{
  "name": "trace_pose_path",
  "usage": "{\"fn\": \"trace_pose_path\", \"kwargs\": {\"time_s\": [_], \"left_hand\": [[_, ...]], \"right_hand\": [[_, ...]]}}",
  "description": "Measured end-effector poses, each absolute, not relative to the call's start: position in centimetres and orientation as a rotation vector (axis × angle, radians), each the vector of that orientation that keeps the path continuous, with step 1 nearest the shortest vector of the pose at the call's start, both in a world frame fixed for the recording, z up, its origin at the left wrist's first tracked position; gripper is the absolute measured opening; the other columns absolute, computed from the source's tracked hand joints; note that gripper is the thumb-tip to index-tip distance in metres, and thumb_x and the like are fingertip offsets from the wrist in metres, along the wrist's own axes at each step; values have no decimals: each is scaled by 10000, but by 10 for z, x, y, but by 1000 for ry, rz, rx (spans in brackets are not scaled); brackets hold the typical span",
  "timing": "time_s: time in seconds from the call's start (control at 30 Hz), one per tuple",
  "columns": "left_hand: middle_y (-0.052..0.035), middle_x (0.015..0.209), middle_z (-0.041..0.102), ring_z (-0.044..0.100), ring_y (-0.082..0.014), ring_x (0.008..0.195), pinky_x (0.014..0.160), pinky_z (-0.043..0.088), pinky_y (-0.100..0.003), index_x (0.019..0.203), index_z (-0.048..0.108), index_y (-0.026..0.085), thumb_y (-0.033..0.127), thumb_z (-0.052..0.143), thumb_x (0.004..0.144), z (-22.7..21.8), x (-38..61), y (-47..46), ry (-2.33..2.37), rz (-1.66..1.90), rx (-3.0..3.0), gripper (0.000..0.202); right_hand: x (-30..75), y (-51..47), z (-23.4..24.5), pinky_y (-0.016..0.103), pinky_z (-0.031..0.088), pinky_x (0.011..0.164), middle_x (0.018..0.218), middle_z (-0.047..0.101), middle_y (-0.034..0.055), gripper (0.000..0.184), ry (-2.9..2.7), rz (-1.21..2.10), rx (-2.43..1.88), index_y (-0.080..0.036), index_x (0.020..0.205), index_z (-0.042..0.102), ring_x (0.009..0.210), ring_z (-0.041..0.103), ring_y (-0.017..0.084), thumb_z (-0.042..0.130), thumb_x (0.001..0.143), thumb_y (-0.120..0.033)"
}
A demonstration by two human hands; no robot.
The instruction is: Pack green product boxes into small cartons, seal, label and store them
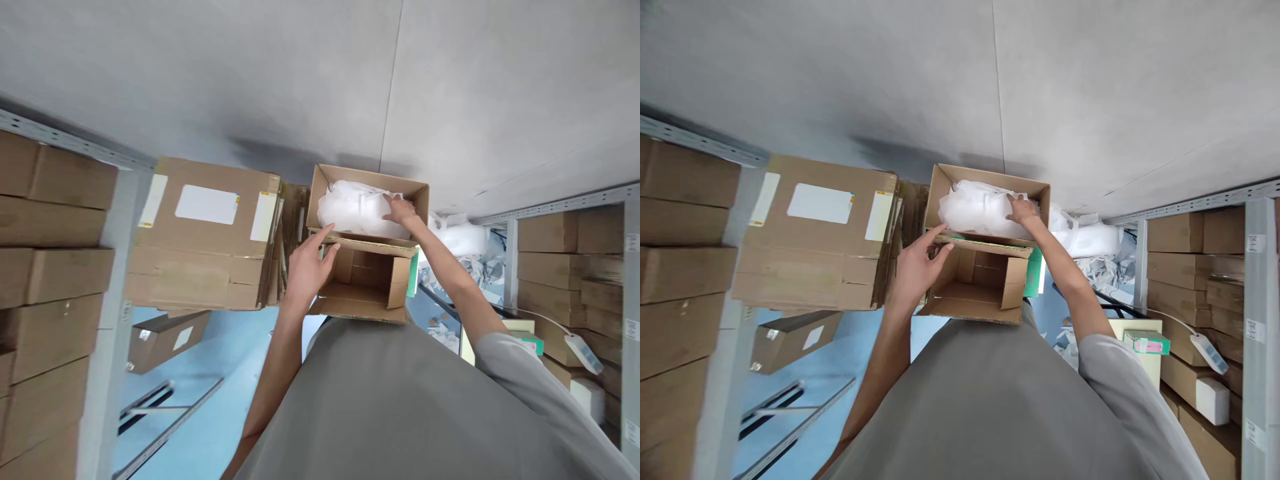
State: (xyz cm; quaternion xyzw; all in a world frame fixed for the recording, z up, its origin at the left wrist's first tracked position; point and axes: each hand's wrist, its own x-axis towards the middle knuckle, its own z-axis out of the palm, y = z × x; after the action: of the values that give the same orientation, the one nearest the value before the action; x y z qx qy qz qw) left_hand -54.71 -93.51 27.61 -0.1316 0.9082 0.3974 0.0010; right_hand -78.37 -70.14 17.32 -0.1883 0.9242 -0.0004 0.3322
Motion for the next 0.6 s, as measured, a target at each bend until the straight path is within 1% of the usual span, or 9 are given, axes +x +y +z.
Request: {"fn": "trace_pose_path", "kwargs": {"time_s": [0.07, 0.13, 0.23, 0.3, 0.37, 0.43, 0.5, 0.57, 0.6], "left_hand": [[-91, 1482, 808, 813, -311, 1268, 1135, 642, -442, 1572, 720, 272, 397, 683, 1084, 280, -545, -932, 2842, 1210, -454, 505], [-94, 1462, 818, 822, -300, 1243, 1117, 646, -423, 1562, 730, 262, 391, 683, 1085, 283, -544, -931, 2837, 1184, -473, 497], [-91, 1444, 827, 828, -298, 1224, 1097, 649, -412, 1565, 732, 264, 377, 687, 1081, 285, -545, -930, 2840, 1167, -484, 499], [-87, 1450, 825, 829, -300, 1217, 1089, 650, -411, 1573, 728, 271, 372, 687, 1081, 284, -545, -930, 2845, 1168, -482, 504], [-85, 1478, 813, 826, -299, 1214, 1097, 643, -412, 1576, 727, 280, 364, 688, 1082, 284, -545, -929, 2855, 1171, -480, 504], [-85, 1495, 805, 825, -294, 1198, 1099, 635, -406, 1575, 730, 281, 356, 696, 1079, 285, -545, -928, 2865, 1169, -483, 503], [-86, 1461, 822, 830, -287, 1139, 1069, 636, -395, 1571, 737, 276, 351, 708, 1073, 286, -544, -927, 2868, 1161, -492, 504], [-86, 1408, 844, 829, -278, 1066, 1034, 636, -386, 1567, 743, 272, 349, 714, 1071, 288, -544, -927, 2868, 1150, -498, 502], [-85, 1393, 850, 827, -274, 1041, 1024, 634, -382, 1563, 747, 271, 347, 715, 1071, 289, -543, -928, 2869, 1148, -498, 499]], "right_hand": [[-781, -704, 168, 455, 585, 1151, 1635, 612, 282, 804, 2363, 183, -579, -204, 1755, 466, 1426, 716, 385, 819, 1048, -352], [-776, -702, 164, 451, 581, 1157, 1627, 617, 302, 716, 2342, 264, -631, -160, 1707, 515, 1443, 708, 382, 775, 1050, -273], [-769, -695, 160, 473, 575, 1160, 1587, 649, 335, 619, 2345, 268, -653, -108, 1672, 546, 1441, 711, 380, 662, 1068, -184], [-766, -691, 159, 467, 578, 1146, 1514, 704, 342, 538, 2332, 260, -670, -75, 1598, 619, 1419, 724, 374, 611, 1064, -136], [-764, -689, 161, 452, 581, 1128, 1451, 744, 348, 464, 2318, 249, -683, -45, 1485, 706, 1394, 738, 374, 604, 1035, -89], [-763, -689, 167, 437, 584, 1107, 1425, 759, 352, 423, 2323, 237, -683, -28, 1401, 757, 1368, 751, 378, 608, 1006, -54], [-764, -688, 176, 407, 587, 1075, 1425, 775, 321, 419, 2345, 224, -681, -50, 1387, 772, 1335, 764, 362, 610, 1000, -59], [-766, -685, 188, 352, 585, 1023, 1385, 817, 238, 401, 2387, 144, -690, -107, 1366, 785, 1261, 785, 317, 627, 997, -97], [-767, -682, 196, 322, 580, 989, 1327, 843, 187, 364, 2423, 44, -698, -131, 1317, 799, 1200, 796, 290, 640, 989, -124]]}}
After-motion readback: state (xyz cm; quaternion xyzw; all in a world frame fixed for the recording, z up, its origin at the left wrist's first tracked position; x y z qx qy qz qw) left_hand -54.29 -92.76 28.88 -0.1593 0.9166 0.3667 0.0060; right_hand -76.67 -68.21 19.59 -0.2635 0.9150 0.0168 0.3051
